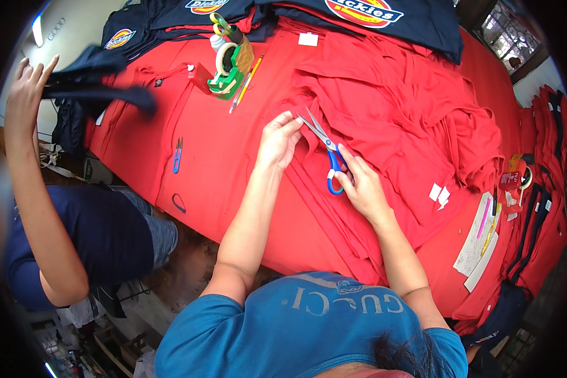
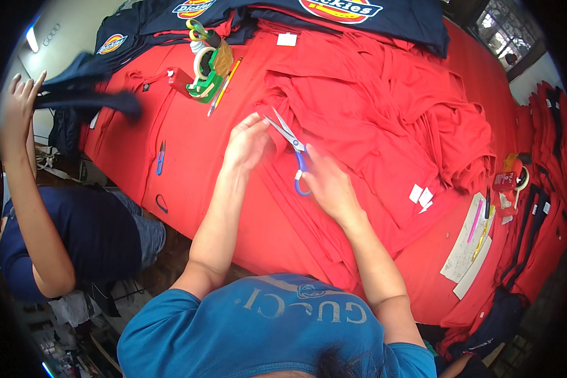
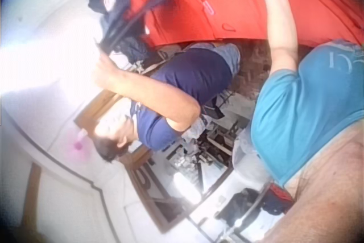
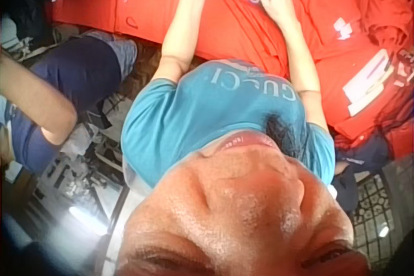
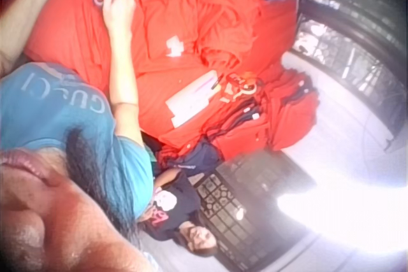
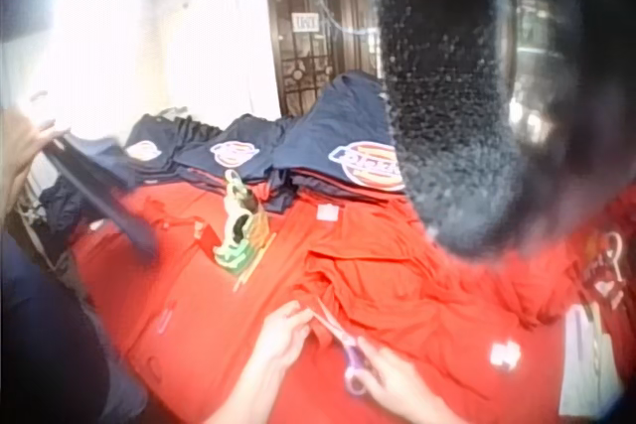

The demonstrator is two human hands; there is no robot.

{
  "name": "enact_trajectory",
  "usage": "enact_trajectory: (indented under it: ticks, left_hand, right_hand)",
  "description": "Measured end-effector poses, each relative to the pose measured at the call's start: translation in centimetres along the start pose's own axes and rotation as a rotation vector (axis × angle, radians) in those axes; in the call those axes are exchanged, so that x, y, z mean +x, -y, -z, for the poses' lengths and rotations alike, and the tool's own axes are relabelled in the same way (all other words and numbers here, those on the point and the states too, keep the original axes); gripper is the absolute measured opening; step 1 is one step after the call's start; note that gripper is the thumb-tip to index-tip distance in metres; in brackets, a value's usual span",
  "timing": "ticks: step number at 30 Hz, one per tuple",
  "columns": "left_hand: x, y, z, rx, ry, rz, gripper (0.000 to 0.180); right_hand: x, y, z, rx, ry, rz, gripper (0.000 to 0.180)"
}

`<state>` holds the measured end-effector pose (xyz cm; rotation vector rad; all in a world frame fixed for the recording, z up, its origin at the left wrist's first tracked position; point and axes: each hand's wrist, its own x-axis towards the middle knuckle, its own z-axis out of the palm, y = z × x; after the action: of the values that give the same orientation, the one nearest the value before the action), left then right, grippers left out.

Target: The person uses blue-handled scissors to cut tags off a stack of red shirts. They repeatedly pick up a shirt, snip the tag, and place the shirt back on the pile. Another person is visible in the background working on a separate stack of dark shirts.

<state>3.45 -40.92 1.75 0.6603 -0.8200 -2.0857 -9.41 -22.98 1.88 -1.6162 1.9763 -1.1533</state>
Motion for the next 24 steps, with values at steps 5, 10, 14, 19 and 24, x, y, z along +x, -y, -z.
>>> enact_trajectory:
  ticks: [5, 10, 14, 19, 24]
  left_hand:
    - [-0.8, 0.3, -0.3, 0.058, 0.005, -0.018, 0.014]
    - [-0.8, 0.4, -0.9, 0.063, -0.03, -0.001, 0.014]
    - [0.5, 0.6, 1.8, 0.057, -0.004, -0.063, 0.029]
    - [0.7, -3.8, 5.9, 0.913, -0.264, -0.364, 0.038]
    - [0.2, -3.9, 6.2, 1.413, -0.158, -0.272, 0.021]
  right_hand:
    - [0.8, 0.4, -0.2, 0.053, 0.017, 0.014, 0.053]
    - [0.7, 0.0, -0.2, 0.391, 0.095, -0.312, 0.048]
    - [0.0, 1.8, 1.3, 0.387, 0.119, -0.317, 0.05]
    - [-6.3, 4.2, 6.7, 0.018, 0.139, -0.247, 0.062]
    - [-15.1, 4.6, 10.0, -0.165, 0.235, -0.483, 0.067]
